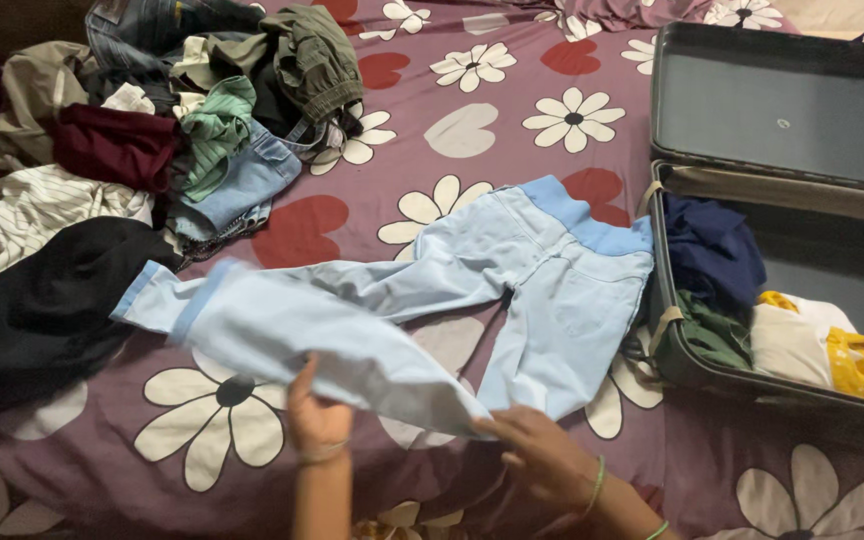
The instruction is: The person folds a yellow and white top and a pair of light blue jeans on a bed. They smooth the fabric, fold the items into compact rectangles, and place them into an open suitcase.
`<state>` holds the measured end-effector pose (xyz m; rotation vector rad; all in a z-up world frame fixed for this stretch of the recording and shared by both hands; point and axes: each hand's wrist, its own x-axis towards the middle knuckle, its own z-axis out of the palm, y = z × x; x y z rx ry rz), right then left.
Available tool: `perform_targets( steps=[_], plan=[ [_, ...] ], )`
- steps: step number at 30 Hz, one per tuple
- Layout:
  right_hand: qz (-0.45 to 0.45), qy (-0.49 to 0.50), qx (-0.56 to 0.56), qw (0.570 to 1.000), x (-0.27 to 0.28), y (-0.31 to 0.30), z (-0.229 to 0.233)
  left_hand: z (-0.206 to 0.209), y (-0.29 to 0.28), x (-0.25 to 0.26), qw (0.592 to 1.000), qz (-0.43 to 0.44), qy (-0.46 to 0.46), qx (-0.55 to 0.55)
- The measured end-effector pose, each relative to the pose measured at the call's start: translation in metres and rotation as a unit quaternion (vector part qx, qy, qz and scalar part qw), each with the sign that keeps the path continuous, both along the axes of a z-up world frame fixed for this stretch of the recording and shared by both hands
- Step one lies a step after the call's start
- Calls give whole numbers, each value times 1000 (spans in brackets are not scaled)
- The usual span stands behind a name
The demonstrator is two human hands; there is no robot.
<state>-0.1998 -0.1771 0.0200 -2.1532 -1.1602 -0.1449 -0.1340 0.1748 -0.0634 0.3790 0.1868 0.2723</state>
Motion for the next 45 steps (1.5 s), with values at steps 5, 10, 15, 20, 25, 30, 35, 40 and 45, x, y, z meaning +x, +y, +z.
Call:
perform_targets(
  steps=[5,10,15,20,25,30,35,40,45],
  plan=[
    [-210,-33,90,973,9,-26,-19,-45,83,-45,975,132,170,61],
    [-370,-62,34,926,28,-55,-38,-111,127,-87,951,153,268,-7],
    [-285,-113,-89,948,66,-78,-50,-107,128,-114,962,141,235,-14],
    [-323,187,-234,898,134,-83,8,-95,137,-118,912,201,278,227],
    [-285,-81,-39,954,172,-46,35,-85,152,-102,937,243,243,69],
    [-272,8,-90,958,150,-46,38,-77,163,-83,947,247,189,75],
    [-265,-68,-153,950,118,-64,30,-71,175,-52,955,231,163,89],
    [-189,-112,-126,967,76,-93,9,-83,192,-42,958,226,146,104],
    [-175,-11,-277,945,54,-94,2,-88,185,-54,846,348,342,215]
  ],
)
